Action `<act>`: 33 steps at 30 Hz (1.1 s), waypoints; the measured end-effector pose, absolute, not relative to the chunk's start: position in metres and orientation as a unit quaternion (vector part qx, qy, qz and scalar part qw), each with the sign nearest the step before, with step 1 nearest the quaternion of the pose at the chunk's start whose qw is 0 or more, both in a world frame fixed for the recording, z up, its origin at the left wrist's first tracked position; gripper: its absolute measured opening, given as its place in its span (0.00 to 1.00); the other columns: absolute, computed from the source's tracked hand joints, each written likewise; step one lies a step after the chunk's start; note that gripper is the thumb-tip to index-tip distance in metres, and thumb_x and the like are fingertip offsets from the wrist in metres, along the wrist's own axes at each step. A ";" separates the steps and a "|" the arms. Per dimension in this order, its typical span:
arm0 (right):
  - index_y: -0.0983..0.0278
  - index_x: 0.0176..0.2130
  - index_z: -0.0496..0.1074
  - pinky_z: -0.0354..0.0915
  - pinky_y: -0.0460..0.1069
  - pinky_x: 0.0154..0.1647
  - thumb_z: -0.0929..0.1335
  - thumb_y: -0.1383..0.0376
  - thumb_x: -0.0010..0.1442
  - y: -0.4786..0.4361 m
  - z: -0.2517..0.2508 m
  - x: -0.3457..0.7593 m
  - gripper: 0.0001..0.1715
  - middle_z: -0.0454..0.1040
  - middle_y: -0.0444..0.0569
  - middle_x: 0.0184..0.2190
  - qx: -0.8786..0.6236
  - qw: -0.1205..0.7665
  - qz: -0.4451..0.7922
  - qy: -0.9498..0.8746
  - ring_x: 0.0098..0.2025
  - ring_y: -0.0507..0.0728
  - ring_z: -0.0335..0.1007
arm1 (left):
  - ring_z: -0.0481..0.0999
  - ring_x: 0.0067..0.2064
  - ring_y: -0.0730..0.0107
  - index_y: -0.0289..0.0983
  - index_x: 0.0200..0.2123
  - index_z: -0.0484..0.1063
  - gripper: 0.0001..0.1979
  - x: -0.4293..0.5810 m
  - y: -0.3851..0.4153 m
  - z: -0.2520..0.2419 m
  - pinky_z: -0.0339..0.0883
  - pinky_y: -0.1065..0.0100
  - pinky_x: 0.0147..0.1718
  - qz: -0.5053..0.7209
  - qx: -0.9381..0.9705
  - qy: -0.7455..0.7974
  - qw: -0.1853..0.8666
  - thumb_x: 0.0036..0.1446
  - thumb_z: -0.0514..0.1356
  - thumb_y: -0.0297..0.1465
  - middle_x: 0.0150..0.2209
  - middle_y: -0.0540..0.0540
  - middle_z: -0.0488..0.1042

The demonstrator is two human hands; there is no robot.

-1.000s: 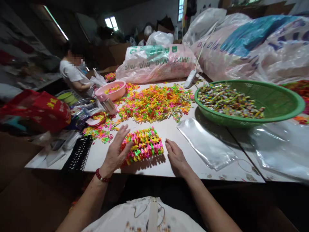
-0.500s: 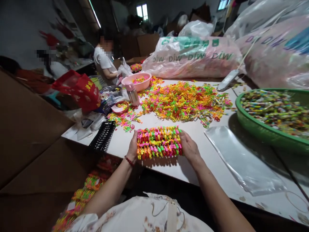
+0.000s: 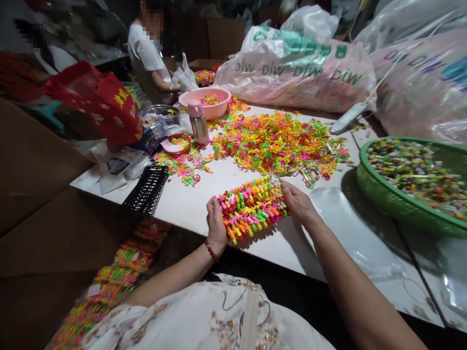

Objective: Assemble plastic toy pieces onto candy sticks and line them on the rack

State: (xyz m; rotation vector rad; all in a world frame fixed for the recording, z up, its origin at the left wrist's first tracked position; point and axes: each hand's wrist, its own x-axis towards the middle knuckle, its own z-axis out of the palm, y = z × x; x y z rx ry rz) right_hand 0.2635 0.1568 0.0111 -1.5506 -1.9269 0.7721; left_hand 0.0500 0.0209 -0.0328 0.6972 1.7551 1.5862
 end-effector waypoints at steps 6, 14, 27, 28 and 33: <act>0.68 0.69 0.49 0.46 0.68 0.67 0.55 0.46 0.67 0.078 0.029 0.245 0.42 0.53 0.62 0.68 -0.557 0.322 0.064 -0.763 0.70 0.68 0.43 | 0.64 0.63 0.58 0.37 0.65 0.52 0.38 0.021 0.003 -0.037 0.55 0.61 0.62 0.649 0.282 0.568 0.420 0.61 0.49 0.55 0.60 0.36 0.66; 0.65 0.70 0.38 0.43 0.72 0.64 0.65 0.44 0.60 -0.001 0.009 0.179 0.54 0.53 0.65 0.67 -0.421 0.271 0.011 -0.866 0.70 0.72 0.42 | 0.60 0.65 0.54 0.41 0.68 0.39 0.57 -0.011 -0.009 -0.035 0.53 0.56 0.64 0.584 0.402 0.419 0.568 0.44 0.73 0.37 0.63 0.36 0.59; 0.65 0.70 0.42 0.37 0.67 0.67 0.63 0.42 0.61 0.048 0.015 0.220 0.52 0.50 0.60 0.69 -0.373 0.190 -0.005 -0.908 0.71 0.67 0.40 | 0.69 0.58 0.57 0.39 0.63 0.48 0.43 0.057 -0.014 -0.045 0.63 0.57 0.57 0.587 0.408 0.562 0.416 0.51 0.68 0.38 0.59 0.35 0.65; 0.66 0.70 0.43 0.37 0.67 0.67 0.63 0.40 0.60 0.051 0.017 0.227 0.53 0.50 0.60 0.69 -0.379 0.186 -0.015 -0.907 0.71 0.67 0.41 | 0.70 0.58 0.57 0.40 0.64 0.48 0.43 0.059 -0.013 -0.044 0.64 0.56 0.57 0.582 0.404 0.559 0.432 0.51 0.68 0.38 0.59 0.35 0.65; 0.66 0.65 0.56 0.39 0.68 0.65 0.55 0.48 0.68 0.067 0.002 0.308 0.36 0.66 0.61 0.60 -0.565 0.228 -0.114 -0.784 0.64 0.66 0.58 | 0.64 0.63 0.58 0.43 0.65 0.46 0.47 0.054 -0.022 -0.047 0.61 0.58 0.60 0.562 0.389 0.530 0.502 0.49 0.69 0.37 0.64 0.35 0.58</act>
